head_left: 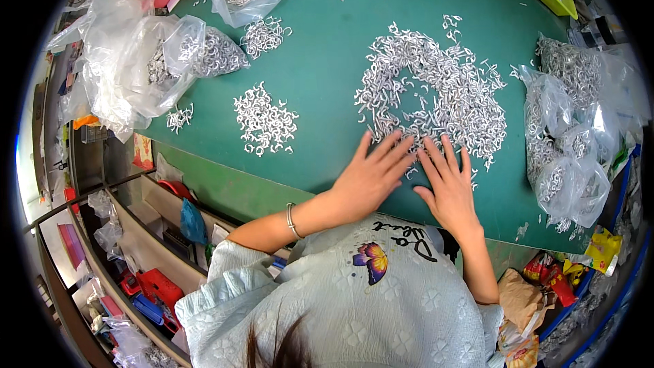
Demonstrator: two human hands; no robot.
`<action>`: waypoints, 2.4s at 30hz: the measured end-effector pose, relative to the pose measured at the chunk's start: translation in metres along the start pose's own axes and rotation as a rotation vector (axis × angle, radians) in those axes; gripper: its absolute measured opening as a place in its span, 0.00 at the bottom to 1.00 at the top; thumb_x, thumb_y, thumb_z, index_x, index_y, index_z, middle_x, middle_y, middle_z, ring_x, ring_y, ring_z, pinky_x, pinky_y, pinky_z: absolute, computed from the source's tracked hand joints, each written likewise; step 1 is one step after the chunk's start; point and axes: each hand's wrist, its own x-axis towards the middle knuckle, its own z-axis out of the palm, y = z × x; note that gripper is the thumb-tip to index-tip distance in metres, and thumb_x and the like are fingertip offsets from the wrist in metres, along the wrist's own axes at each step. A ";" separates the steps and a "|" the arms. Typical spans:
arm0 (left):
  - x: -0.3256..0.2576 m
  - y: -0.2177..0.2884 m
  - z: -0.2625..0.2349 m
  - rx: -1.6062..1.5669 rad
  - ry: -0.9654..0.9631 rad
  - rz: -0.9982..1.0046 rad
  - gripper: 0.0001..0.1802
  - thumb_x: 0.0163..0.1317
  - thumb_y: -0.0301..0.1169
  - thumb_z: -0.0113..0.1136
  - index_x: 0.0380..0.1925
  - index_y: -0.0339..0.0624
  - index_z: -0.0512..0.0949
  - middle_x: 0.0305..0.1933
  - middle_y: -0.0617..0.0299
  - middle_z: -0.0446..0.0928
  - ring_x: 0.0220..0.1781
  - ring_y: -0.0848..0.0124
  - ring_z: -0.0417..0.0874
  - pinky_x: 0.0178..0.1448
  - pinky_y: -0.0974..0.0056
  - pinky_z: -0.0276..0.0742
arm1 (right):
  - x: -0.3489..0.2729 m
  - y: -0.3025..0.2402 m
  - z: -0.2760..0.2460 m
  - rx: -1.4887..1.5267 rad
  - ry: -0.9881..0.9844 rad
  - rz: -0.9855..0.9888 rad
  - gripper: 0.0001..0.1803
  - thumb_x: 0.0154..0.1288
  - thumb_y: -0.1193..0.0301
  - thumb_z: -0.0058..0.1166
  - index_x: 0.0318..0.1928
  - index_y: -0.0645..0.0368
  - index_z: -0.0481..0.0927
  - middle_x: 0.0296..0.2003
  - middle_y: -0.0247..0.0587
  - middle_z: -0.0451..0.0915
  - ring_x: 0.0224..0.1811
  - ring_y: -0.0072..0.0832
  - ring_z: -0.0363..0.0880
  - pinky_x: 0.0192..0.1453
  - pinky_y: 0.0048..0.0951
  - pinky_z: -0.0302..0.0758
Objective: The person sorts small white plastic parts on a green work surface by hand, moving them from a central pile into smaller counts and placing them into clear plastic bags.
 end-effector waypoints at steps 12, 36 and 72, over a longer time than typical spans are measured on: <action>-0.016 -0.011 0.008 0.029 0.101 0.035 0.23 0.56 0.25 0.60 0.55 0.39 0.74 0.69 0.55 0.65 0.74 0.54 0.59 0.72 0.36 0.48 | -0.031 -0.001 0.004 -0.041 0.099 0.140 0.32 0.61 0.65 0.57 0.65 0.58 0.67 0.70 0.38 0.60 0.76 0.43 0.48 0.73 0.58 0.44; -0.014 0.007 0.015 0.011 0.165 0.067 0.21 0.55 0.23 0.56 0.51 0.33 0.75 0.68 0.52 0.66 0.74 0.53 0.59 0.71 0.34 0.50 | -0.036 -0.019 0.016 -0.115 0.130 0.266 0.36 0.59 0.59 0.57 0.66 0.62 0.66 0.71 0.37 0.57 0.76 0.45 0.46 0.69 0.71 0.38; -0.010 0.043 0.044 -0.285 0.289 0.127 0.22 0.46 0.19 0.63 0.45 0.40 0.79 0.42 0.60 0.76 0.41 0.64 0.77 0.42 0.62 0.67 | -0.091 -0.019 0.017 0.017 0.096 0.141 0.38 0.49 0.61 0.65 0.63 0.56 0.70 0.68 0.32 0.63 0.74 0.42 0.52 0.67 0.71 0.44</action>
